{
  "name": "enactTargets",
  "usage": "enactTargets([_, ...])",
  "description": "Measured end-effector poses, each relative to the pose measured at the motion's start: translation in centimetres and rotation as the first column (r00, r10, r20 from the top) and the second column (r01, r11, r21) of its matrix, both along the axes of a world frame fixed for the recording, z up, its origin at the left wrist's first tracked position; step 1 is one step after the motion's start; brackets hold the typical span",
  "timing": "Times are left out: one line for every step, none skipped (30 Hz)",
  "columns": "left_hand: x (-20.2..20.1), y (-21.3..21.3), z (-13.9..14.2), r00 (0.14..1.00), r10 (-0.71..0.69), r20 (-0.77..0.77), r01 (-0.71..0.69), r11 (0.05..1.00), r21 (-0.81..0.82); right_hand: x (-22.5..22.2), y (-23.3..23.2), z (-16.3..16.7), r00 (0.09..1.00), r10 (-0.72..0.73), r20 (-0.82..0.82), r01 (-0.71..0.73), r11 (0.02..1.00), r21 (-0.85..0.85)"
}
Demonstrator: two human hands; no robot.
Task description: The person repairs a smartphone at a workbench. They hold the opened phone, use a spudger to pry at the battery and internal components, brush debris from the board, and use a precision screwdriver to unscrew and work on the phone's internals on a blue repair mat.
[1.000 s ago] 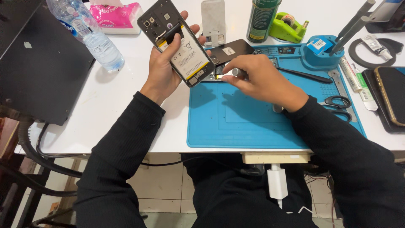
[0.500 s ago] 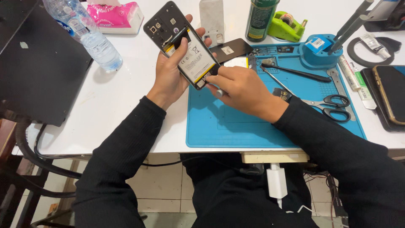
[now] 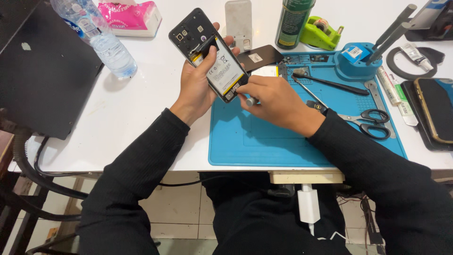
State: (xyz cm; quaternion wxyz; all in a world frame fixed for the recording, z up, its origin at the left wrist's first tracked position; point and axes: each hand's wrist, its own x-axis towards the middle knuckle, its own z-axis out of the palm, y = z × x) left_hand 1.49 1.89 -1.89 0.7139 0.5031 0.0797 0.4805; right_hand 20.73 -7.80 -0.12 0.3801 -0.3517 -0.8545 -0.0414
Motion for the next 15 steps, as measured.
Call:
enactTargets([0.1,0.0,0.0,1.000,0.004,0.006,-0.004,1.000,-0.001,0.0,0.1,0.0,1.000,0.012,-0.005,-0.012,1.000,-0.009])
enactTargets([0.1,0.0,0.0,1.000,0.007,0.011,-0.007,1.000,-0.001,0.0,0.1,0.0,1.000,0.023,-0.013,-0.023,1.000,-0.018])
enactTargets([0.2,0.0,0.0,1.000,0.007,0.014,-0.007,1.000,-0.002,-0.1,0.1,-0.1,0.999,0.031,-0.021,-0.032,0.999,-0.028])
enactTargets([0.3,0.0,-0.1,1.000,0.010,0.023,-0.010,1.000,-0.004,-0.3,0.1,-0.2,1.000,0.026,-0.014,-0.026,1.000,-0.003])
enactTargets([0.3,-0.1,-0.1,0.999,0.014,0.031,-0.014,1.000,-0.006,-0.5,0.1,-0.4,1.000,0.022,-0.007,-0.022,1.000,0.021])
enactTargets([0.3,-0.2,-0.2,0.999,0.017,0.038,-0.017,1.000,-0.011,-0.8,0.1,-0.5,1.000,0.017,-0.001,-0.017,0.999,0.043])
enactTargets([0.3,-0.3,-0.3,0.999,0.024,0.031,-0.023,1.000,-0.014,-0.9,0.1,-0.5,1.000,0.019,0.011,-0.019,0.998,0.052])
enactTargets([0.3,-0.3,-0.3,0.999,0.030,0.024,-0.029,0.999,-0.017,-1.0,0.1,-0.5,1.000,0.020,0.025,-0.021,0.998,0.062])
enactTargets([0.3,-0.3,-0.3,0.999,0.034,0.018,-0.034,0.999,-0.018,-1.0,0.1,-0.3,0.999,0.019,0.038,-0.022,0.997,0.072])
enactTargets([0.3,-0.2,-0.3,0.999,0.033,0.019,-0.032,0.999,-0.007,-0.8,0.0,-0.1,1.000,0.010,0.012,-0.010,1.000,0.027])
enactTargets([0.2,0.0,-0.3,0.999,0.031,0.020,-0.031,1.000,0.004,-0.5,-0.1,0.2,1.000,0.000,-0.014,0.000,1.000,-0.020])
enactTargets([0.2,0.1,-0.3,0.999,0.029,0.021,-0.029,0.999,0.014,-0.2,-0.1,0.5,0.999,-0.011,-0.039,0.009,0.998,-0.068])
enactTargets([0.1,0.3,-0.3,0.999,0.040,0.009,-0.040,0.999,0.019,0.4,-0.1,1.0,0.999,-0.037,0.021,0.039,0.988,-0.147])
enactTargets([0.1,0.4,-0.2,0.999,0.055,-0.002,-0.054,0.998,0.024,1.2,0.0,1.5,0.995,-0.053,0.084,0.070,0.972,-0.224])
enactTargets([0.0,0.5,-0.2,0.997,0.074,-0.013,-0.073,0.997,0.030,1.7,0.1,1.9,0.987,-0.059,0.148,0.101,0.950,-0.295])
